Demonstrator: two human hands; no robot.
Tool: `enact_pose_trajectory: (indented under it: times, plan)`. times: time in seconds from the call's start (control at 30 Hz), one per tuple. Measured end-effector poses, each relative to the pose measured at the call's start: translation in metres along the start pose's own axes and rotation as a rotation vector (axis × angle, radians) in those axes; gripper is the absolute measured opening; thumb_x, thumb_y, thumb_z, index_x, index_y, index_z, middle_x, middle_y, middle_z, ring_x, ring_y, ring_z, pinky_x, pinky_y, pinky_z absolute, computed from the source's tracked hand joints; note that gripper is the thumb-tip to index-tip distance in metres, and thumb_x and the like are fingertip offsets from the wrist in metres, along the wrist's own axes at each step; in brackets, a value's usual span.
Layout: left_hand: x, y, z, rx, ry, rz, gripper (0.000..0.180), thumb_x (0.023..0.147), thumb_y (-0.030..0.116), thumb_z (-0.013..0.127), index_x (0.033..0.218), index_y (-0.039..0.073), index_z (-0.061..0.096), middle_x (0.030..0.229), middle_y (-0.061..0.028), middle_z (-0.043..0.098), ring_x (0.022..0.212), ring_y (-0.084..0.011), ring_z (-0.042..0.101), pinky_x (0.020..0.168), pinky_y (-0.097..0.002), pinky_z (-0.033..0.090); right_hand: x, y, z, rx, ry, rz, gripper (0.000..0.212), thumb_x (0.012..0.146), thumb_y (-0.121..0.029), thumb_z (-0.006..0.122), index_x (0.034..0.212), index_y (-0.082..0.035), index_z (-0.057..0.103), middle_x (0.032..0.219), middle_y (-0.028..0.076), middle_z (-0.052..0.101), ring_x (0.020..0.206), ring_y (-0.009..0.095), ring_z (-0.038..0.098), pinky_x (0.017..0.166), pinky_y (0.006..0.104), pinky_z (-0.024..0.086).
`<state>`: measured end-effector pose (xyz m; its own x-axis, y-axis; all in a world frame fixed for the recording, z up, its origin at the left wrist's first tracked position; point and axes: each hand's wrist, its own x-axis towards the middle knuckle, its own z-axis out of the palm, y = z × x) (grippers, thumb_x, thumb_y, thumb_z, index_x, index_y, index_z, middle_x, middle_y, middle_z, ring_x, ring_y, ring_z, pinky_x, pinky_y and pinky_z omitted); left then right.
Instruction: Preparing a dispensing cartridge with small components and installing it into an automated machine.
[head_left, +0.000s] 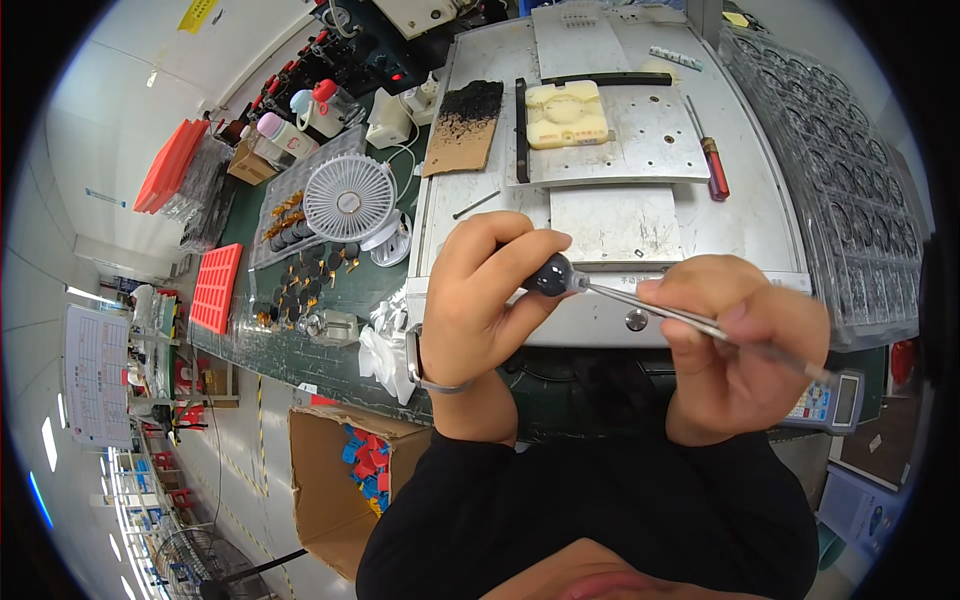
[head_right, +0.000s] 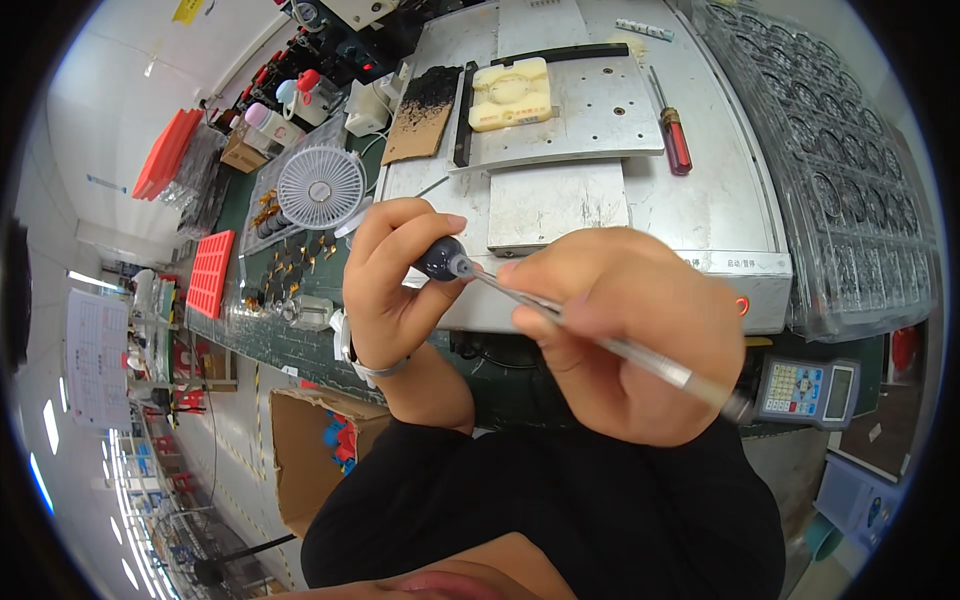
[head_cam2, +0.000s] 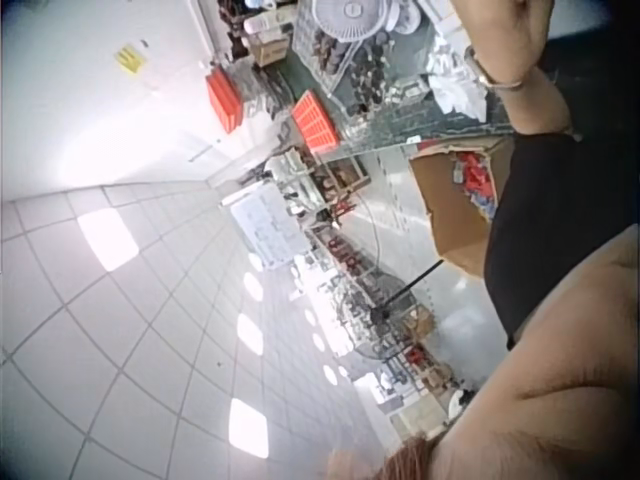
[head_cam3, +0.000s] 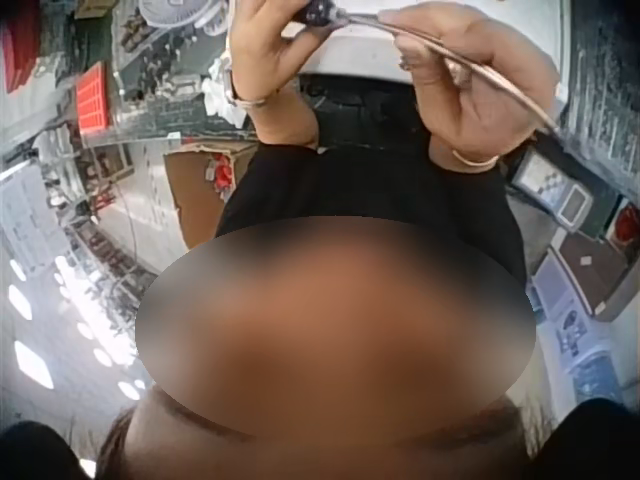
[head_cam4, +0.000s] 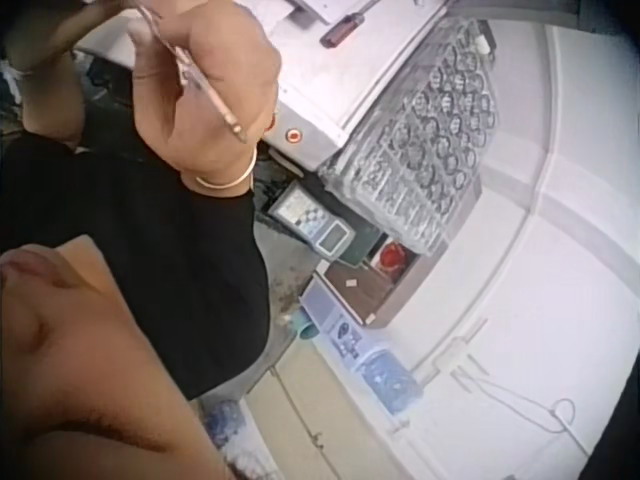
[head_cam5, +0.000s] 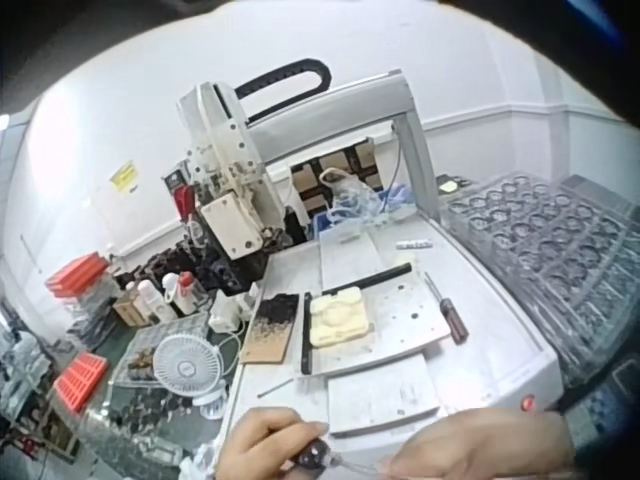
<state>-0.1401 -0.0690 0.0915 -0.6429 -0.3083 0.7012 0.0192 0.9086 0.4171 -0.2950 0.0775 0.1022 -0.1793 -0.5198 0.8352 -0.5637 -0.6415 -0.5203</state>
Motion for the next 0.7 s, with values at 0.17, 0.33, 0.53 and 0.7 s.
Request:
enact_pose_trajectory:
  times: [0.17,0.33,0.53,0.7]
  plan:
    - [0.004,0.006,-0.001,-0.126,-0.126,-0.024,0.036,0.065,0.006,0.077,0.098,0.003,0.063,0.086,-0.0092,0.057,0.074,-0.0254,0.056,0.063,-0.0321,0.046,-0.004,0.0,0.008,0.189,0.197,0.167,0.032,0.084,0.003,0.059,0.101,-0.002,0.032,0.079,0.024,0.064,0.068,0.017,0.059,0.067,0.024,0.047]
    - [0.004,0.0,-0.011,-0.32,-0.353,-0.066,0.036,0.071,0.009,0.074,0.103,0.001,0.059,0.088,-0.0121,0.058,0.074,-0.0281,0.058,0.064,-0.0321,0.047,-0.002,-0.001,0.004,0.204,0.162,0.276,0.029,0.086,0.001,0.057,0.103,-0.001,0.034,0.08,0.021,0.064,0.065,0.011,0.057,0.063,0.0181,0.044]
    - [0.001,0.001,-0.011,-0.4,-0.425,-0.132,0.035,0.074,0.011,0.072,0.104,0.001,0.058,0.088,-0.0137,0.06,0.076,-0.0295,0.06,0.065,-0.0325,0.047,0.001,0.004,0.013,0.311,0.281,0.328,0.027,0.088,-0.002,0.057,0.104,0.0,0.036,0.081,0.019,0.064,0.065,0.012,0.058,0.064,0.0188,0.046]
    - [0.003,0.01,-0.002,-0.13,-0.14,-0.129,0.028,0.069,0.01,0.076,0.092,0.002,0.061,0.077,-0.0098,0.058,0.068,-0.028,0.059,0.057,-0.0325,0.045,0.007,0.008,0.014,0.274,0.349,0.444,0.022,0.09,0.0,0.053,0.106,0.002,0.037,0.082,0.019,0.063,0.066,0.013,0.059,0.064,0.0222,0.051]
